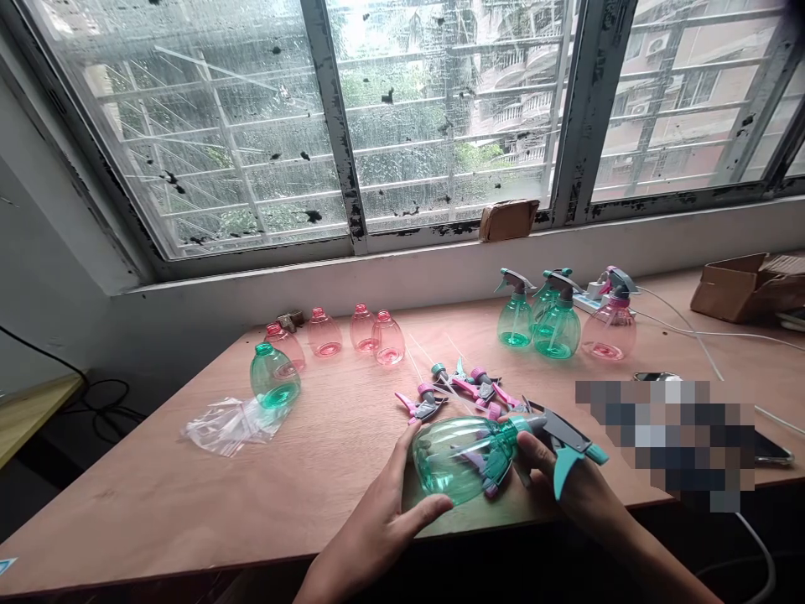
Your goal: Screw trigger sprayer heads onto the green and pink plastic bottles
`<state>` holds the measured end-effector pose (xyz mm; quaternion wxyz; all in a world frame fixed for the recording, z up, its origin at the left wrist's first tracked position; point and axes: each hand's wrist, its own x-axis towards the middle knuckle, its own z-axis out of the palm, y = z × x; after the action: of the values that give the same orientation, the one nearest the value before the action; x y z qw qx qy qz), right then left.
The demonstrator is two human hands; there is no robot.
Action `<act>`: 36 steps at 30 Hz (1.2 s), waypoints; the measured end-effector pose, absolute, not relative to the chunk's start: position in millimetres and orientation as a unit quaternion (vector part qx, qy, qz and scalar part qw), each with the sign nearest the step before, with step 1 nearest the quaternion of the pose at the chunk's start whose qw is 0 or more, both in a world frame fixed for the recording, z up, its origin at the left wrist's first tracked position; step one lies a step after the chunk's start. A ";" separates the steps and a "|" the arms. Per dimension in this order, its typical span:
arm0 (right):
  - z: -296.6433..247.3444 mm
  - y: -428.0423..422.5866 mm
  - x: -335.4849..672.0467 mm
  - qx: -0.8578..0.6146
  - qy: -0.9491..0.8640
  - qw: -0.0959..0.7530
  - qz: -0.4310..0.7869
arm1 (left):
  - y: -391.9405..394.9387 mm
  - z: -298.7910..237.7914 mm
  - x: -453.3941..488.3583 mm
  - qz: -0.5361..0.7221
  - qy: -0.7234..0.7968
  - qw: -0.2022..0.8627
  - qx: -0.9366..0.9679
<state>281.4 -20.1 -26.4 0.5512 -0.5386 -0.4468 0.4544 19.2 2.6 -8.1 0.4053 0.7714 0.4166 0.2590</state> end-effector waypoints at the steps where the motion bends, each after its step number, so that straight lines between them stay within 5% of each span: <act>1: -27.7 -20.7 281.8 -0.550 -0.447 0.541 0.453 | 2.4 -8.4 20.2 0.257 0.419 0.396 0.775; 36: -44.3 -12.9 292.2 -0.512 -0.478 0.504 0.505 | 2.1 -9.8 18.6 0.234 0.399 0.394 0.794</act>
<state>292.2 -12.9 -44.3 0.5038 -0.5122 -0.4785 0.5049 18.6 2.1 -9.8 0.3938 0.7941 0.3993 0.2342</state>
